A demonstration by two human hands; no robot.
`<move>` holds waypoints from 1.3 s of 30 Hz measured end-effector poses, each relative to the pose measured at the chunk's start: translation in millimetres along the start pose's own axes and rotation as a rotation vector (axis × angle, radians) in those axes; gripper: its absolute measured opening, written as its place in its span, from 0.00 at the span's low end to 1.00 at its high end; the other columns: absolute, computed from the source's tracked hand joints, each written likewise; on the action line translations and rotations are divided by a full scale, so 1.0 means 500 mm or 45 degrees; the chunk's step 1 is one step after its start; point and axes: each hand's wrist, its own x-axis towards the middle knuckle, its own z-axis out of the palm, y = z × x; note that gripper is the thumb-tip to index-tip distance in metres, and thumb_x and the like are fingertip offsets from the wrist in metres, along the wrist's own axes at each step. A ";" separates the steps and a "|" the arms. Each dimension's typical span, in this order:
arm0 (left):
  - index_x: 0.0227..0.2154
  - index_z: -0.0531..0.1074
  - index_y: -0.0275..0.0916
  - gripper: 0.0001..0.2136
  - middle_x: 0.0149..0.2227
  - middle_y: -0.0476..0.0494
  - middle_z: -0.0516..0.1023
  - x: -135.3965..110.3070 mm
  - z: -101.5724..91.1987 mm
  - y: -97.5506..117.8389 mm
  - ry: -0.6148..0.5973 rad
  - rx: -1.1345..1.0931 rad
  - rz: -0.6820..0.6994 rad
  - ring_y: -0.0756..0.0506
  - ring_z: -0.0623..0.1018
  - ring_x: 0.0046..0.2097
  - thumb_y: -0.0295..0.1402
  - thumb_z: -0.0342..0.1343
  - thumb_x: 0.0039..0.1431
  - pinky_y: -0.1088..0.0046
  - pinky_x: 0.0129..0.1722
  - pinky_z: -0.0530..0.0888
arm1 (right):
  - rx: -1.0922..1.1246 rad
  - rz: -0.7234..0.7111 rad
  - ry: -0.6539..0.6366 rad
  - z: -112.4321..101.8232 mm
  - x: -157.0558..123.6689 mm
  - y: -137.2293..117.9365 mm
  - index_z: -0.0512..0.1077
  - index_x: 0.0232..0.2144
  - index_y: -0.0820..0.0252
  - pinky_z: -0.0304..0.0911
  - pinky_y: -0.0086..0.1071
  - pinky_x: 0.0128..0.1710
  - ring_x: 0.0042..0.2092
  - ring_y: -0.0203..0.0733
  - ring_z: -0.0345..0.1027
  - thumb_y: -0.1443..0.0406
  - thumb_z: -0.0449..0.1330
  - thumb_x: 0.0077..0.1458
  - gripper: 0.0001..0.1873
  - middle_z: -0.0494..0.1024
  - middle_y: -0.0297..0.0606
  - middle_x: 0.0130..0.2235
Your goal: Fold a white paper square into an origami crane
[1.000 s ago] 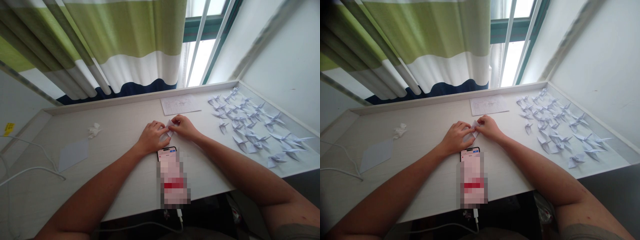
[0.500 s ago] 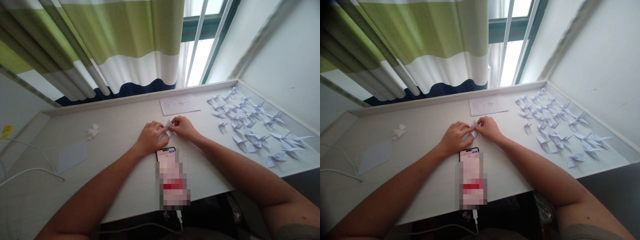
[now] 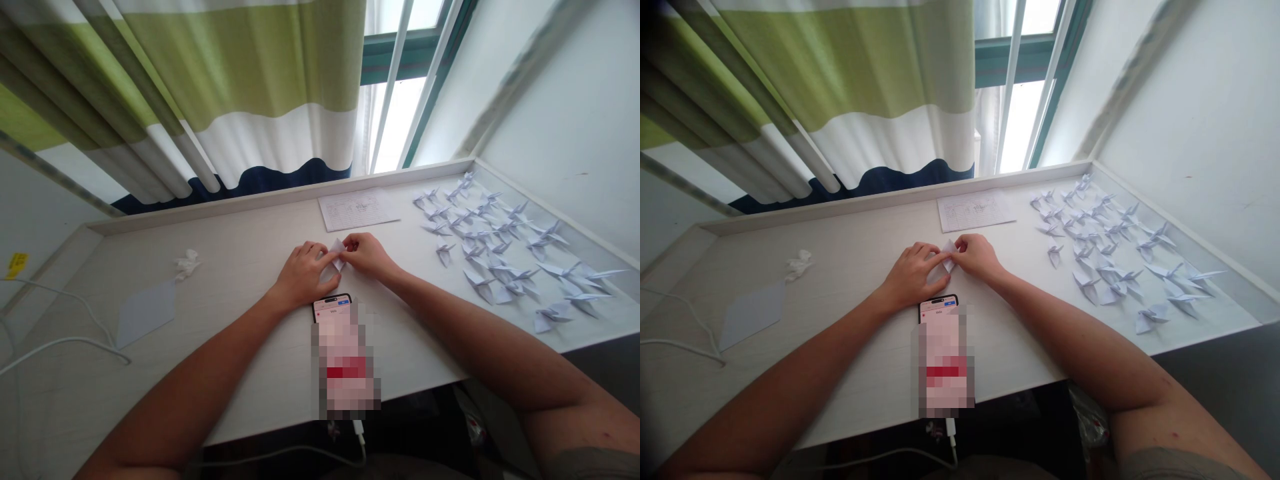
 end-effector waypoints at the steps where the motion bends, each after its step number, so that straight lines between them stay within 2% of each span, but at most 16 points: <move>1: 0.55 0.79 0.41 0.19 0.53 0.35 0.78 0.000 0.000 0.000 -0.005 0.002 -0.002 0.34 0.73 0.55 0.42 0.57 0.66 0.54 0.55 0.72 | 0.009 0.008 0.005 0.001 0.000 0.000 0.75 0.27 0.59 0.57 0.33 0.31 0.30 0.39 0.67 0.67 0.65 0.47 0.02 0.78 0.34 0.28; 6: 0.50 0.81 0.41 0.18 0.52 0.35 0.79 0.001 -0.001 0.001 0.010 0.046 0.001 0.34 0.74 0.55 0.48 0.58 0.67 0.53 0.54 0.72 | 0.051 0.011 0.024 -0.002 -0.005 -0.008 0.77 0.29 0.59 0.60 0.35 0.34 0.33 0.42 0.69 0.66 0.64 0.51 0.02 0.80 0.37 0.30; 9: 0.45 0.82 0.40 0.18 0.49 0.35 0.80 0.001 0.000 -0.003 0.032 0.084 0.003 0.34 0.74 0.54 0.49 0.58 0.68 0.53 0.53 0.72 | 0.112 -0.060 0.090 -0.008 -0.008 -0.008 0.76 0.30 0.58 0.64 0.37 0.39 0.36 0.44 0.72 0.67 0.61 0.54 0.04 0.81 0.38 0.33; 11: 0.44 0.82 0.40 0.14 0.48 0.35 0.81 -0.001 0.001 -0.009 0.043 0.087 0.003 0.35 0.74 0.53 0.43 0.57 0.70 0.54 0.53 0.72 | 0.119 -0.208 0.145 -0.012 -0.008 -0.001 0.77 0.32 0.57 0.67 0.40 0.42 0.40 0.46 0.73 0.69 0.59 0.54 0.06 0.80 0.39 0.35; 14: 0.45 0.83 0.42 0.10 0.50 0.36 0.81 -0.004 -0.001 -0.017 0.064 0.052 0.005 0.35 0.74 0.54 0.35 0.57 0.68 0.53 0.54 0.71 | 0.021 -0.564 0.146 -0.021 -0.010 0.014 0.80 0.37 0.55 0.67 0.46 0.52 0.48 0.50 0.71 0.71 0.58 0.55 0.12 0.79 0.41 0.42; 16: 0.45 0.84 0.43 0.12 0.52 0.36 0.80 -0.006 -0.004 -0.020 0.075 0.016 0.007 0.34 0.73 0.56 0.39 0.59 0.67 0.51 0.57 0.70 | -0.085 -0.765 0.075 -0.028 -0.011 0.024 0.81 0.37 0.53 0.65 0.51 0.58 0.53 0.53 0.69 0.73 0.58 0.55 0.14 0.79 0.42 0.49; 19: 0.46 0.85 0.43 0.17 0.53 0.35 0.80 -0.007 -0.008 -0.019 0.071 -0.012 0.009 0.33 0.73 0.57 0.49 0.61 0.66 0.47 0.60 0.67 | -0.232 -0.916 -0.034 -0.037 -0.014 0.031 0.82 0.37 0.52 0.61 0.55 0.63 0.60 0.57 0.64 0.74 0.60 0.54 0.15 0.77 0.43 0.56; 22: 0.46 0.85 0.44 0.18 0.52 0.35 0.80 -0.007 -0.009 -0.014 0.073 -0.005 0.002 0.33 0.73 0.57 0.50 0.59 0.67 0.46 0.60 0.66 | -0.374 -0.956 -0.105 -0.044 -0.016 0.027 0.84 0.39 0.51 0.59 0.58 0.63 0.63 0.59 0.61 0.73 0.62 0.55 0.15 0.76 0.43 0.59; 29: 0.46 0.84 0.43 0.13 0.53 0.35 0.80 -0.008 -0.004 -0.009 0.115 0.023 0.015 0.34 0.72 0.58 0.38 0.57 0.68 0.48 0.62 0.66 | -0.618 -1.047 -0.167 -0.052 -0.025 0.000 0.85 0.45 0.51 0.59 0.58 0.64 0.65 0.61 0.61 0.69 0.64 0.60 0.13 0.76 0.44 0.61; 35: 0.48 0.83 0.44 0.13 0.55 0.36 0.78 -0.009 0.004 -0.013 0.127 0.011 0.022 0.34 0.71 0.59 0.34 0.55 0.68 0.49 0.61 0.68 | -0.603 -1.022 -0.151 -0.041 -0.037 -0.016 0.84 0.45 0.52 0.57 0.59 0.66 0.67 0.62 0.60 0.67 0.65 0.61 0.11 0.78 0.45 0.60; 39: 0.51 0.82 0.44 0.14 0.55 0.35 0.78 -0.009 0.008 -0.015 0.126 0.027 0.026 0.34 0.70 0.60 0.32 0.56 0.67 0.49 0.61 0.69 | -0.548 -1.017 -0.137 -0.037 -0.037 -0.013 0.84 0.44 0.53 0.58 0.58 0.64 0.64 0.61 0.64 0.66 0.64 0.62 0.10 0.80 0.46 0.57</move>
